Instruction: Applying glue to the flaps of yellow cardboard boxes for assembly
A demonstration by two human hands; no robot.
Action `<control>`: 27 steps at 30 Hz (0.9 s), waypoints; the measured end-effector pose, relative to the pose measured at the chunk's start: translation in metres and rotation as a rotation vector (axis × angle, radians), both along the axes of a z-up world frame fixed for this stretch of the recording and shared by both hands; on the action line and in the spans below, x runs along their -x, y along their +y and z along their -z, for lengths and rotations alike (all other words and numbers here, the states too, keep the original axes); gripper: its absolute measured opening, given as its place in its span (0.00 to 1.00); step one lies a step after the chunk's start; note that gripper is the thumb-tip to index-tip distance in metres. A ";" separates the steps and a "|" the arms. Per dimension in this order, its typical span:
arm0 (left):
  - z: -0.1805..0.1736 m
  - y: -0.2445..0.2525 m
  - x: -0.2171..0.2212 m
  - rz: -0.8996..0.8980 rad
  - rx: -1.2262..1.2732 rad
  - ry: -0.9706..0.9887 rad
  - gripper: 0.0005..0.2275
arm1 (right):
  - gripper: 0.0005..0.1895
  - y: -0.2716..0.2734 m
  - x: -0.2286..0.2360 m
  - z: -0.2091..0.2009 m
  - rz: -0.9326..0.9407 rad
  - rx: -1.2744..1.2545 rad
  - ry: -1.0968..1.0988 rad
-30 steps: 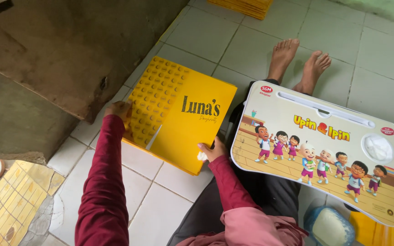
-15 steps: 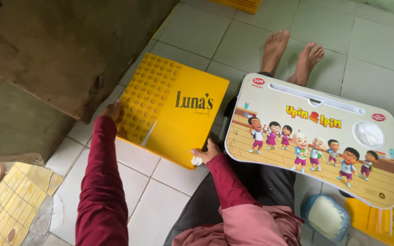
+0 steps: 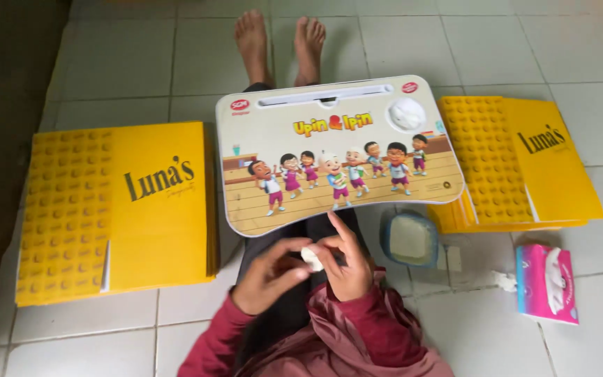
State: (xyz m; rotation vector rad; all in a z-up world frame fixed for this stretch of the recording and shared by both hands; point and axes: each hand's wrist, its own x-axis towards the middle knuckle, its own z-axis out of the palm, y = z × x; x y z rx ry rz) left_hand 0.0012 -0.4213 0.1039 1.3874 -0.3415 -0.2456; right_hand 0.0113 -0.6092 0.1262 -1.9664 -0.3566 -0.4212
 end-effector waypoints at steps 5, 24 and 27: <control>-0.004 -0.101 -0.031 -0.097 0.057 -0.108 0.10 | 0.20 -0.079 0.004 0.001 -0.101 0.142 -0.153; 0.096 -0.226 -0.326 -0.331 -1.019 -0.712 0.27 | 0.11 -0.319 -0.022 0.074 0.847 0.236 0.050; 0.075 -0.230 -0.302 -0.399 -0.863 -0.729 0.24 | 0.14 -0.349 -0.043 0.112 0.759 0.410 0.042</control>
